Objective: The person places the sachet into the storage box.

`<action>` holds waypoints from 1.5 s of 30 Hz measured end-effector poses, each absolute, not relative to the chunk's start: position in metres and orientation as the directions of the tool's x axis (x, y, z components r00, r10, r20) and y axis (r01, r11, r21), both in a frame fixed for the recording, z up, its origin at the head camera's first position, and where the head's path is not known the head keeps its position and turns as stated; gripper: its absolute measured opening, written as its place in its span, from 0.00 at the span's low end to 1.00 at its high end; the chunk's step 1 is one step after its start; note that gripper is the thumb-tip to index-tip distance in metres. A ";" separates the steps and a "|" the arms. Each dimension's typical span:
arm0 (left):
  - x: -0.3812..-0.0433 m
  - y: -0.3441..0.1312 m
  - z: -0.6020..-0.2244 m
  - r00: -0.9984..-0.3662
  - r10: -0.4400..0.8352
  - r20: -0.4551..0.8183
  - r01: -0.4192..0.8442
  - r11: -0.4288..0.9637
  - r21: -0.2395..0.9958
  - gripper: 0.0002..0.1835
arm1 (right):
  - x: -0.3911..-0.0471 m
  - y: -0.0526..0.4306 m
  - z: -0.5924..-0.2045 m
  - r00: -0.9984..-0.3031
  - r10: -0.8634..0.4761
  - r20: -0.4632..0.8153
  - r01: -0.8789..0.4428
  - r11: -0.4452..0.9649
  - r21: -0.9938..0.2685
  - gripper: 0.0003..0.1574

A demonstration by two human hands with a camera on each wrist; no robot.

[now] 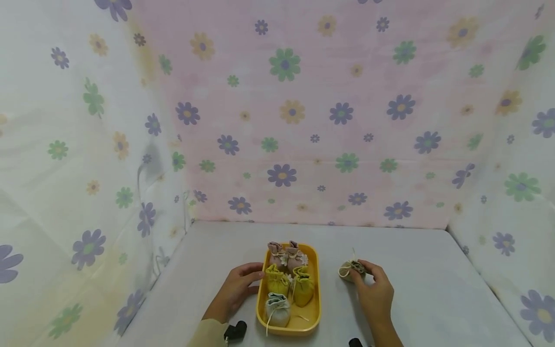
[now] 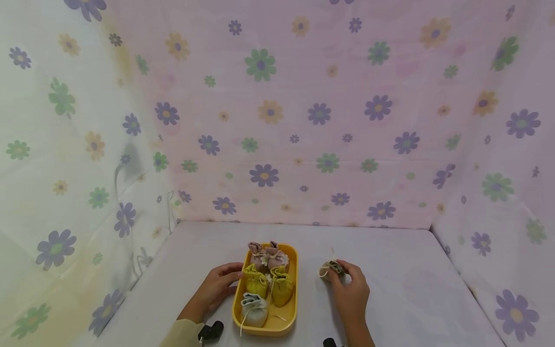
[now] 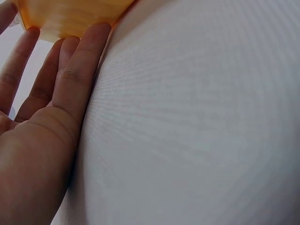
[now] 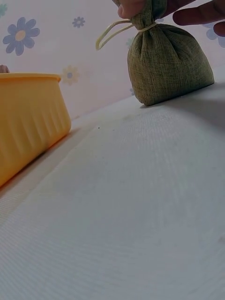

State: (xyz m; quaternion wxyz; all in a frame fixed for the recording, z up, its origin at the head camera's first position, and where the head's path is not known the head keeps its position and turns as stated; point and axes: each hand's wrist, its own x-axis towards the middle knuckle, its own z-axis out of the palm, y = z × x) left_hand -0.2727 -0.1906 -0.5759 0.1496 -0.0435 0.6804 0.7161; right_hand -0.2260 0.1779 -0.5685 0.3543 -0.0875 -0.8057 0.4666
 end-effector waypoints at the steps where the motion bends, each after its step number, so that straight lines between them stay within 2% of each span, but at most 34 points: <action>1: -0.273 -0.190 -0.576 -0.952 0.156 -0.264 -0.271 -0.028 0.962 0.34 | -0.226 0.178 -0.568 -0.727 0.475 0.497 -0.192 0.553 -0.810 0.21; 17: -0.273 -0.191 -0.578 -0.953 0.153 -0.263 -0.270 -0.027 0.962 0.34 | -0.224 0.179 -0.563 -0.695 0.451 0.559 -0.238 0.590 -0.772 0.19; 28: -0.273 -0.192 -0.578 -0.952 0.154 -0.265 -0.273 -0.032 0.962 0.34 | -0.222 0.178 -0.557 -0.739 0.434 0.516 -0.303 0.470 -0.829 0.18; 37: -0.272 -0.193 -0.578 -0.948 0.156 -0.277 -0.286 -0.035 0.958 0.35 | -0.220 0.178 -0.553 -0.745 0.438 0.503 -0.291 0.465 -0.836 0.17; 45: -0.272 -0.193 -0.577 -0.948 0.151 -0.280 -0.287 -0.026 0.958 0.35 | -0.212 0.175 -0.542 -0.749 0.406 0.523 -0.336 0.448 -0.828 0.17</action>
